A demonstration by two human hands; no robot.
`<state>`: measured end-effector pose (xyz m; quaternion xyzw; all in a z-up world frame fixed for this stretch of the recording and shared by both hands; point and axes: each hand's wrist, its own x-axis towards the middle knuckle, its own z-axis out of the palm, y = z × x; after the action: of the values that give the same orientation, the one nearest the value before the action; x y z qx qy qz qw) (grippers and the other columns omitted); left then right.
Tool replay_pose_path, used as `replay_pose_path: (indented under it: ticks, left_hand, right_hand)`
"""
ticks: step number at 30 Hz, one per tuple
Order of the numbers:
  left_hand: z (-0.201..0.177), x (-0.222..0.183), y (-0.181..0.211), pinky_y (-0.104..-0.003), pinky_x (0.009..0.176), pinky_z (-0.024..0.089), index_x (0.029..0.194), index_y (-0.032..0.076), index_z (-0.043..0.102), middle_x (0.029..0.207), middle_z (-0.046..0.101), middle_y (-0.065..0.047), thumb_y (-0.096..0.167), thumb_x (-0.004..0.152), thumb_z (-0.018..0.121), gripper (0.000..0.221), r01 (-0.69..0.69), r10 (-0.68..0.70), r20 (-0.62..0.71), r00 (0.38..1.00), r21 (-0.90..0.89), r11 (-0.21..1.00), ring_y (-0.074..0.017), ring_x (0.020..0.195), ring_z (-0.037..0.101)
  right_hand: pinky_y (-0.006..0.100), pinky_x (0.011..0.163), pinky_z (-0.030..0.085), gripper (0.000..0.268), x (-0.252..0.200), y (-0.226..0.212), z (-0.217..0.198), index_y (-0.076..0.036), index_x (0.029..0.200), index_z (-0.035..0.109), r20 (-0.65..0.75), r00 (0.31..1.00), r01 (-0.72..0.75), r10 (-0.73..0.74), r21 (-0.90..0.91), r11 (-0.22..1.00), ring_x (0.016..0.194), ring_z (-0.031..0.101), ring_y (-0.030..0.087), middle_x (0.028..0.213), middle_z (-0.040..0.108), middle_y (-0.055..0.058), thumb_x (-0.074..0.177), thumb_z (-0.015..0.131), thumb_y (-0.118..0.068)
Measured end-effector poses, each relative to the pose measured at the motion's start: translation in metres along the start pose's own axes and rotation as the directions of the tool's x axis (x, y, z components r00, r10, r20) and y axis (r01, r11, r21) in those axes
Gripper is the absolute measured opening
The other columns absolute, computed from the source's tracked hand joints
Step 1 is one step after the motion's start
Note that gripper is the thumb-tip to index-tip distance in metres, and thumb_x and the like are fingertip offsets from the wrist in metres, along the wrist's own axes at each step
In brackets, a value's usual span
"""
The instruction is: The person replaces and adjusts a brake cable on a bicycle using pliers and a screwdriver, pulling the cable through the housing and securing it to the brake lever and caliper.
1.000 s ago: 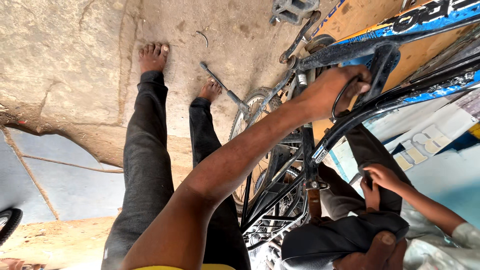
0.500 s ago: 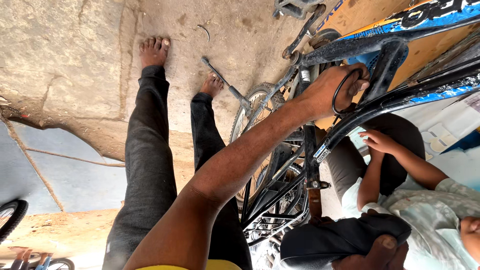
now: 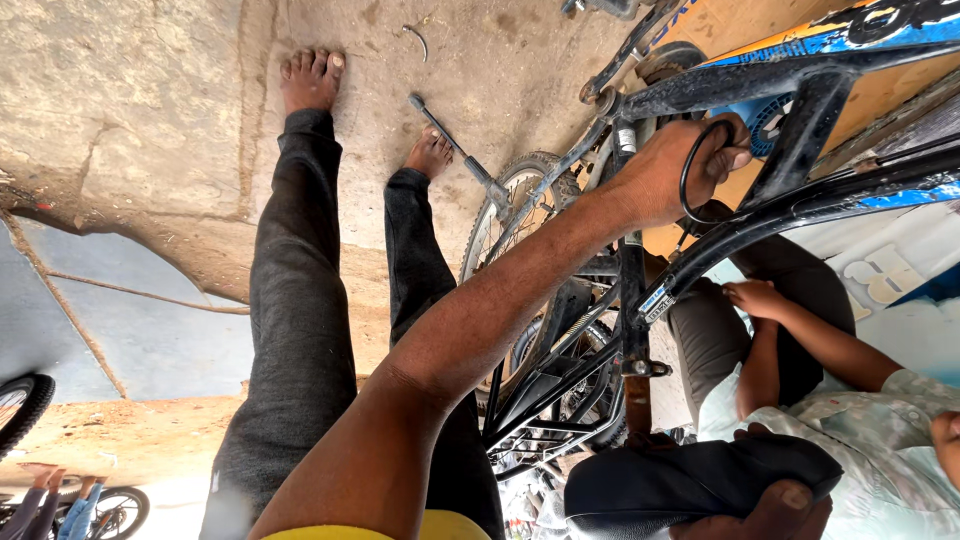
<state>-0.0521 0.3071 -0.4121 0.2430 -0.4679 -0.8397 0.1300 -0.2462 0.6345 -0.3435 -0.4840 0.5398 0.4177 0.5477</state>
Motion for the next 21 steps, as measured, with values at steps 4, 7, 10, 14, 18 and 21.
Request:
replay_pose_path:
  ticks: [4,7,10,14,18,21]
  left_hand:
    - [-0.003,0.003,0.001,-0.038,0.059,0.049,0.095,0.009,0.057,0.064,0.055,-0.004,0.032,0.106,0.051,0.027,0.064,-0.063,0.021,0.998,-0.017,0.998,-0.0143,0.058,0.057]
    - [-0.002,0.005,0.002,-0.04,0.058,0.047,0.098,0.011,0.06,0.062,0.052,-0.003,0.034,0.105,0.051,0.026,0.036,-0.036,0.008,0.999,-0.019,0.999,-0.0149,0.056,0.052]
    - [0.003,0.007,0.0,-0.04,0.058,0.047,0.096,0.008,0.057,0.062,0.052,-0.004,0.034,0.107,0.048,0.03,0.117,-0.113,0.064,0.992,-0.073,0.99,-0.0141,0.054,0.054]
    - [0.008,0.006,-0.005,-0.041,0.06,0.049,0.094,0.008,0.06,0.062,0.055,-0.005,0.035,0.106,0.05,0.031,0.056,-0.054,0.06,0.997,-0.033,0.998,-0.0162,0.056,0.059]
    - [0.025,0.008,-0.012,-0.044,0.065,0.051,0.094,0.01,0.062,0.068,0.063,-0.007,0.031,0.105,0.053,0.026,-0.061,0.063,0.057,0.996,-0.03,0.998,-0.0222,0.061,0.065]
    - [0.037,0.002,-0.037,-0.045,0.068,0.053,0.092,0.005,0.063,0.07,0.066,-0.013,0.031,0.103,0.054,0.03,0.044,-0.044,0.014,0.999,-0.039,0.998,-0.0293,0.065,0.068]
  right_hand:
    - [0.046,0.086,0.055,0.027,-0.004,-0.014,0.019,-0.031,0.125,0.064,0.016,1.0,-0.003,0.005,-0.089,0.996,0.1,0.073,0.022,0.105,0.076,0.0,0.106,0.051,-0.046]
    - [0.044,0.086,0.055,0.029,-0.009,-0.014,0.034,-0.027,0.126,0.064,-0.01,0.997,-0.079,0.079,0.021,0.997,0.1,0.072,0.021,0.106,0.076,0.001,0.107,0.052,-0.045]
    - [0.042,0.086,0.055,0.03,-0.027,-0.017,0.063,-0.022,0.126,0.063,-0.07,0.983,-0.157,0.172,0.185,0.97,0.099,0.071,0.021,0.107,0.075,0.002,0.108,0.053,-0.044]
    - [0.04,0.085,0.055,0.032,-0.072,-0.085,0.012,-0.017,0.127,0.063,-0.24,0.889,-0.221,0.389,0.52,0.825,0.099,0.069,0.02,0.109,0.073,0.004,0.109,0.055,-0.042]
    - [0.037,0.085,0.055,0.035,-0.09,-0.13,-0.015,-0.011,0.128,0.062,-0.379,0.61,-0.098,0.696,0.836,0.54,0.098,0.067,0.019,0.111,0.072,0.005,0.11,0.056,-0.041]
    - [0.036,0.085,0.054,0.038,-0.111,-0.165,-0.029,-0.007,0.129,0.062,-0.389,0.354,0.13,0.85,0.921,0.367,0.097,0.066,0.018,0.112,0.071,0.007,0.111,0.057,-0.039]
